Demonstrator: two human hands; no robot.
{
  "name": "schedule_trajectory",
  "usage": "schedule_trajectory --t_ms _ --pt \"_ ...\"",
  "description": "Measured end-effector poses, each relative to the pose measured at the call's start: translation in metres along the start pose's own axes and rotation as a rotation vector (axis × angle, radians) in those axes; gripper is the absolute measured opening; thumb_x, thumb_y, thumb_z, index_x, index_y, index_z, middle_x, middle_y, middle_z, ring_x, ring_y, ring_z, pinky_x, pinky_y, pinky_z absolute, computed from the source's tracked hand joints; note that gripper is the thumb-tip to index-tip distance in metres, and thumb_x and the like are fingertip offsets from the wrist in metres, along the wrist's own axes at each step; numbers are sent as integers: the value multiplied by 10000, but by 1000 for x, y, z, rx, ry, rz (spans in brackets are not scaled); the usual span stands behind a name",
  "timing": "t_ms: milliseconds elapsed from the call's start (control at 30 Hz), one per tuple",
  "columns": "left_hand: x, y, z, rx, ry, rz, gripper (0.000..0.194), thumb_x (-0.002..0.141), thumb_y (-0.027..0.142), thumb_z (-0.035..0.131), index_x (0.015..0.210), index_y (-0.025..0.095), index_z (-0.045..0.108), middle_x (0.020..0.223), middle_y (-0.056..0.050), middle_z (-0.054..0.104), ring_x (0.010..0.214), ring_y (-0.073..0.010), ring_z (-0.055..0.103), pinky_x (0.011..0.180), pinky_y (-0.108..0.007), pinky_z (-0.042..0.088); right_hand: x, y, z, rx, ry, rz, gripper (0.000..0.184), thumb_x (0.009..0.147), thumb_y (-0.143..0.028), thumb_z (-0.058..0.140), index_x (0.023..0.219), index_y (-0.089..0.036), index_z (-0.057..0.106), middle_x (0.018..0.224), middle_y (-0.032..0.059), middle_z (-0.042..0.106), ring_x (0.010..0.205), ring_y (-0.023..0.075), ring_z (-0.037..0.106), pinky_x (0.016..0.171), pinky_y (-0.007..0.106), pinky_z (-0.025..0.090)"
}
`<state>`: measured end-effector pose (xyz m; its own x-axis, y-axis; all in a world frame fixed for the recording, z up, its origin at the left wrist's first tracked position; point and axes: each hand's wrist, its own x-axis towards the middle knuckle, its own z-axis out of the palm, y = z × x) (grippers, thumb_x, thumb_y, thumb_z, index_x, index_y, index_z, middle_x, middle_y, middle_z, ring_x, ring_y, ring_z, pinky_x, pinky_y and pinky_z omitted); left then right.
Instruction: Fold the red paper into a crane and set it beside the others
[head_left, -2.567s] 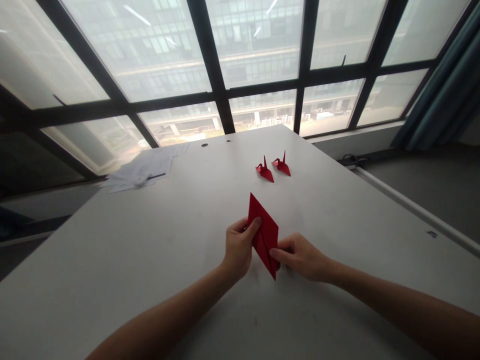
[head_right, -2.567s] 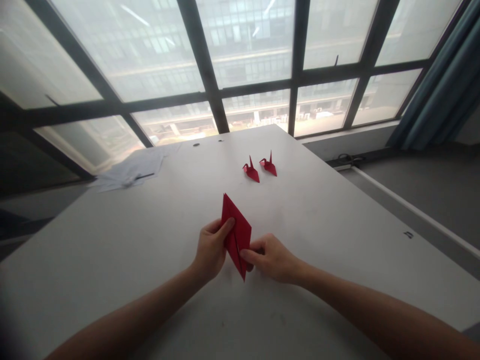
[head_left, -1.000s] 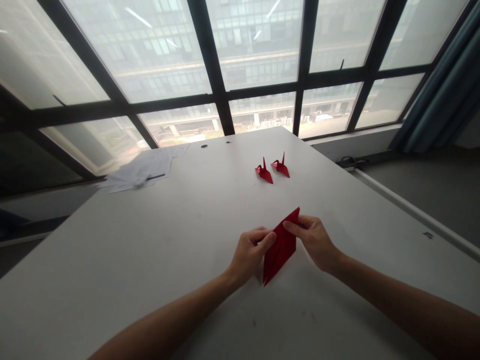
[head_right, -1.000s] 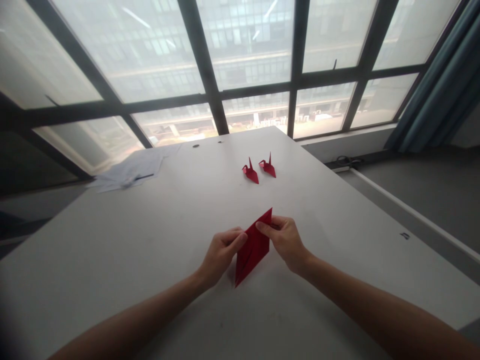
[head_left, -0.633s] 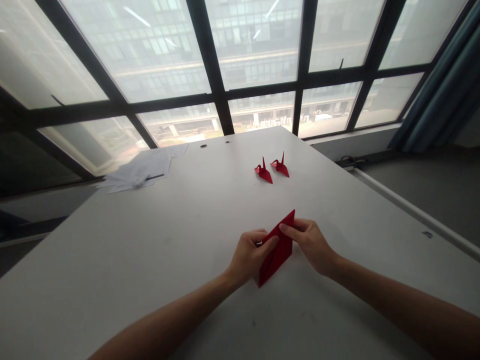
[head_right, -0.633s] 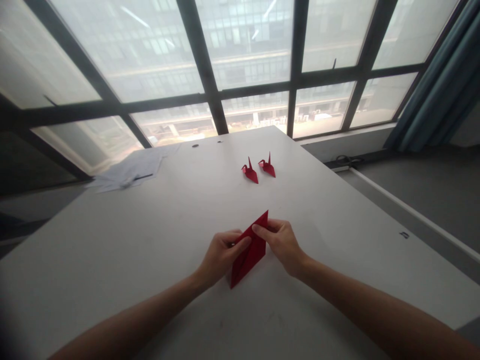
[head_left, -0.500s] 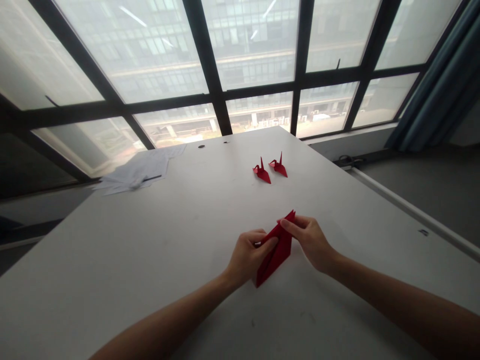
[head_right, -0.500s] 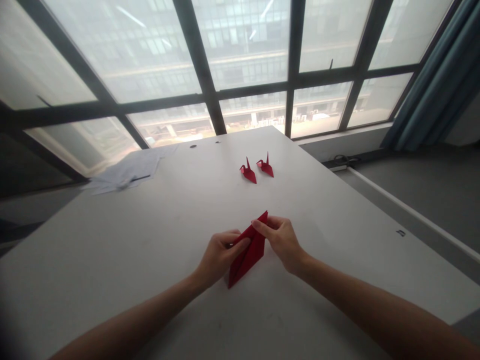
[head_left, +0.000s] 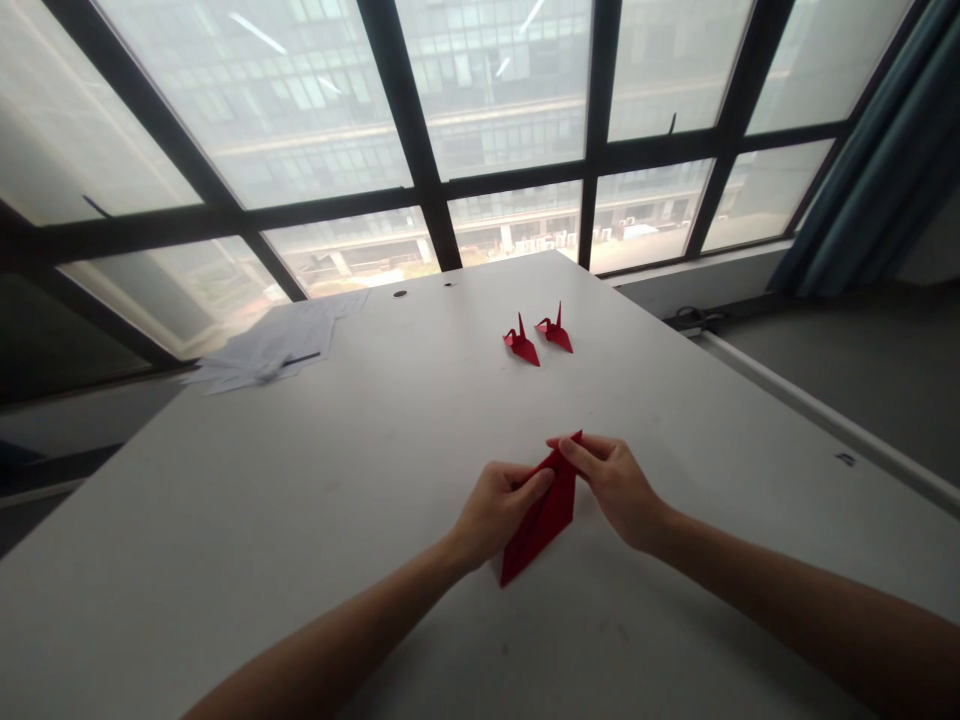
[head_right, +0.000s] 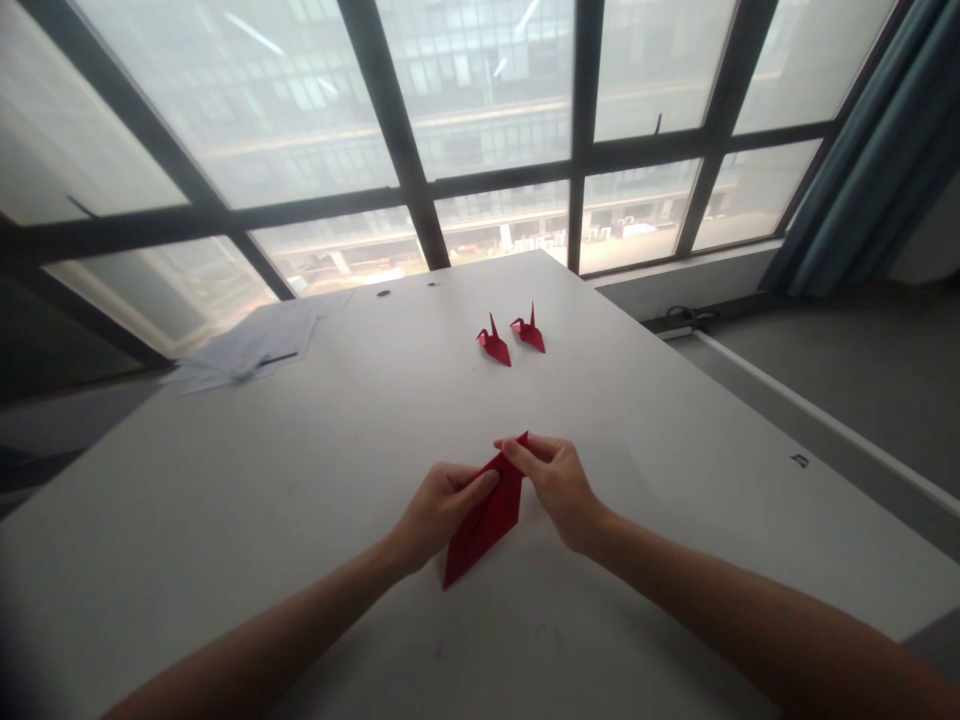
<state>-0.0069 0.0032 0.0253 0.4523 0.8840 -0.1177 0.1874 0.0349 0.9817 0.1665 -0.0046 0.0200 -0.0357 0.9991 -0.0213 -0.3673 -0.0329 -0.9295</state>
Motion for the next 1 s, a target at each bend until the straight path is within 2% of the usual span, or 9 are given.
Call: schedule_trajectory --t_ms 100,300,500,567,633,733,833,933,1000 --pt "-1 -1 1 -39 -30 -27 497 867 551 609 643 107 611 557 8 501 506 -83 372 459 -203 245 2 1 0 43 35 -15 270 761 -446 793 785 -177 790 808 50 739 790 167 614 814 319 464" --pt "-5 2 2 -73 -39 -81 492 852 547 636 652 97 640 576 -12 557 499 -84 411 453 -197 260 7 -2 -2 70 55 17 328 763 -484 775 837 -165 795 751 57 718 748 166 604 781 324 465" --pt "-6 4 3 -132 1 -118 493 820 549 680 646 88 681 584 -33 609 488 -91 464 445 -191 291 16 -11 -14 77 181 3 361 819 -521 694 823 -167 767 837 76 708 785 167 606 710 282 453" --pt "-4 3 3 -198 67 -107 475 811 545 696 697 85 713 615 -44 643 508 -102 503 459 -191 337 13 -13 -13 58 113 19 433 878 -571 591 930 -174 755 900 79 703 784 167 603 687 281 457" --pt "-1 1 2 -281 151 -74 454 808 534 710 774 82 743 655 -57 675 540 -114 543 486 -195 388 8 -12 -9 -72 -8 30 461 897 -587 550 998 -176 731 907 73 695 772 172 600 652 277 451" --pt "3 -2 1 -427 250 1 417 812 501 726 844 86 755 695 -67 698 580 -129 584 533 -210 451 0 -7 -1 -397 -202 -9 361 859 -497 638 812 -146 708 741 33 651 673 150 544 595 258 399" --pt "5 -4 1 -524 272 44 384 823 470 728 863 89 756 732 -77 710 609 -139 607 574 -230 490 -1 -2 0 -538 -266 -60 351 861 -401 634 626 -140 619 597 -13 537 580 113 434 545 249 322" --pt "5 -1 -2 -522 259 32 382 818 464 737 863 85 756 767 -91 719 648 -149 624 602 -235 506 1 -3 -4 -545 -279 -67 330 866 -348 614 609 -142 589 569 -31 481 558 101 387 525 246 287" --pt "5 2 -4 -481 223 1 372 792 447 767 876 85 755 785 -98 724 671 -161 638 625 -248 519 3 -6 -8 -551 -357 -58 304 864 -326 613 623 -139 602 573 -32 483 563 102 394 527 244 293"
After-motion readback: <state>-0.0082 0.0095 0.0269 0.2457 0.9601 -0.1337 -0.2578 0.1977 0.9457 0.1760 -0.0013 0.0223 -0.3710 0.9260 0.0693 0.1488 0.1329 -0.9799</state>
